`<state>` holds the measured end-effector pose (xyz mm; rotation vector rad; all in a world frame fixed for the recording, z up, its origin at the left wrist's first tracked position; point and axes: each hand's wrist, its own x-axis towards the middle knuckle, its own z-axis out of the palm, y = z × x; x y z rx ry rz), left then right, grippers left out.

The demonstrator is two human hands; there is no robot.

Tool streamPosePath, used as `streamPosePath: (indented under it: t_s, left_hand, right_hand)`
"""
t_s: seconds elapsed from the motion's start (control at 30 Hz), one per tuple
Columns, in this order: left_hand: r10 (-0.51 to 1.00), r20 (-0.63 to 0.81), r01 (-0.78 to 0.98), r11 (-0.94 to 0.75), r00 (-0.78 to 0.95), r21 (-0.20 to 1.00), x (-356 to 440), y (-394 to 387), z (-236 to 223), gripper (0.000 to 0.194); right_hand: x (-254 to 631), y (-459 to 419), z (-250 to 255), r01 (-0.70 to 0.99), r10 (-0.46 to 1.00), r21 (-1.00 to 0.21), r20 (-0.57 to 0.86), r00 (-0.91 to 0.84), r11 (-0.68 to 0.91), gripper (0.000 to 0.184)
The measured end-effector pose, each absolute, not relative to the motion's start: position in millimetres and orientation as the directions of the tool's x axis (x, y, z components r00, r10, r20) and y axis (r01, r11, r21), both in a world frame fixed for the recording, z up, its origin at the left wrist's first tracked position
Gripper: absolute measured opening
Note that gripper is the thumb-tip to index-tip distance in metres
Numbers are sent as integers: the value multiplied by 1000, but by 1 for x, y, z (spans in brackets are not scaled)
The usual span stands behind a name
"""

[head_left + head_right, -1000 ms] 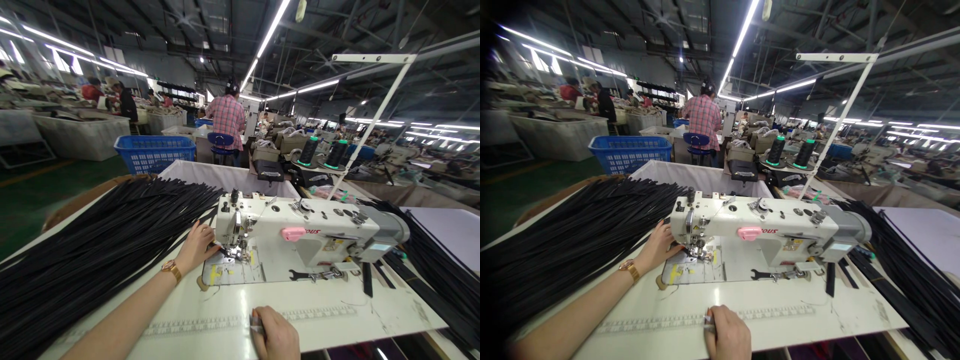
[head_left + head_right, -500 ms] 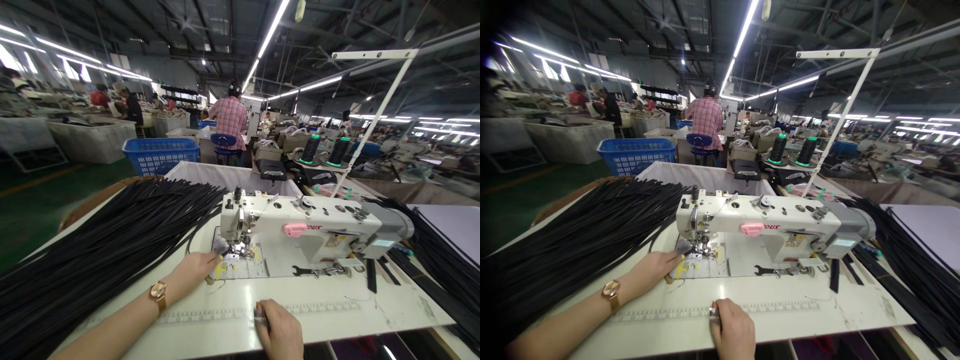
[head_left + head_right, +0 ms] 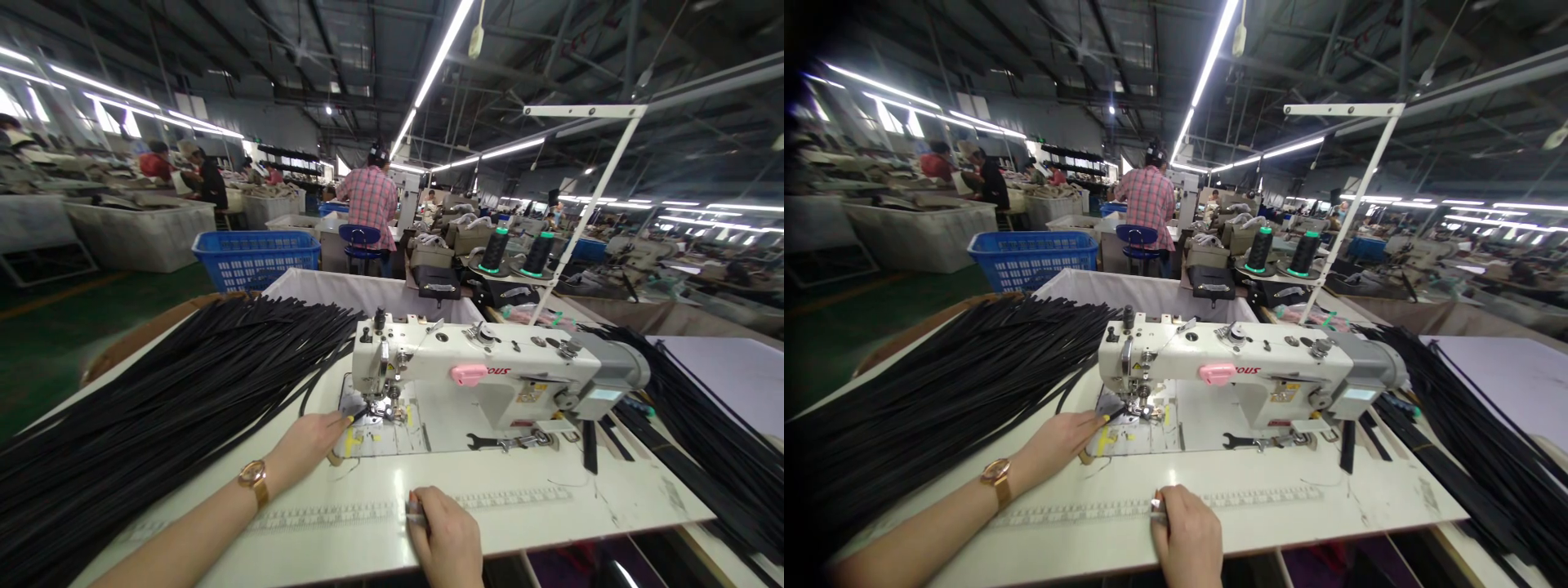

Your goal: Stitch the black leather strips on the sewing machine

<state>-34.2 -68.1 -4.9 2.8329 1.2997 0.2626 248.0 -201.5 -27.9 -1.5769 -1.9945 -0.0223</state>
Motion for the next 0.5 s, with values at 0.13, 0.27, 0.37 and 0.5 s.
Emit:
streamPosePath:
  t_s: [0.13,0.27,0.37,0.5]
  left_hand:
    - [765,117,763,-643,634,70,-29,-75,-1,40]
    - [809,105,799,-588,579,126,-6,-102,1,36]
    - [854,83,843,-521,514,132,20,-125,4,37]
    - [926,57,912,-378,373,160,53,-140,10,37]
  right_hand:
    - [248,-202,-29,896,888,-331,441,-130,296,21]
    - [248,-202,-30,896,880,-322,455,-138,307,20]
    - [249,-202,-28,901,873,-308,467,-138,307,18]
    - [249,-202,-24,901,884,-303,442,-155,309,17]
